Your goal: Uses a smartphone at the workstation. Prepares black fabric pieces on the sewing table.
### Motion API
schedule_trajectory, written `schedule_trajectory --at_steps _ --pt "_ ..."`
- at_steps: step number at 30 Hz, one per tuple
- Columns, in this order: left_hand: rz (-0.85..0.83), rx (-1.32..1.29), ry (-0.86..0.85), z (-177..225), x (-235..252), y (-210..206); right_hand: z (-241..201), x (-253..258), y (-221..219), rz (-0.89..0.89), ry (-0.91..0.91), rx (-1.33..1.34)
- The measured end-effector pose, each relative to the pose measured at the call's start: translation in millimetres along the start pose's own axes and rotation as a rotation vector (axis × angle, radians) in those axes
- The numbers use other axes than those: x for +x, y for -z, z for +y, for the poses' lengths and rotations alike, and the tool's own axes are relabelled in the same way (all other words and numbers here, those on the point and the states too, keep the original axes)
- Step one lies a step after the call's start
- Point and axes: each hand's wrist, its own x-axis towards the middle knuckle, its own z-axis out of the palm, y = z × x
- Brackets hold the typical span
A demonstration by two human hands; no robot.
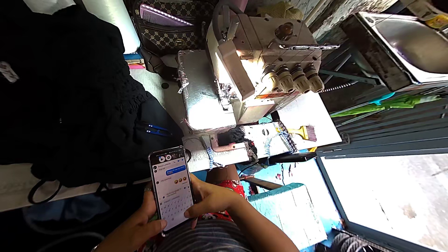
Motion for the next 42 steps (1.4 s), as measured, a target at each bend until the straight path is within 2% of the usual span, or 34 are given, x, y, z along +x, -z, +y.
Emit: schedule_trajectory --at_steps 18,35,39,42 --pt "-0.028 -0.058 -0.051 -5 4 3 2 -1 3 -0.026 -0.007 0.030" --pt "-0.032 -0.037 -0.052 -5 2 2 4 -1 0 0.022 -0.018 0.006" --pt "0.012 -0.003 -0.007 -4 -1 0 5 4 -4 0.068 0.045 -0.038" --pt "0.037 0.060 0.012 -5 -2 -3 7 9 -9 0.187 0.120 -0.085"
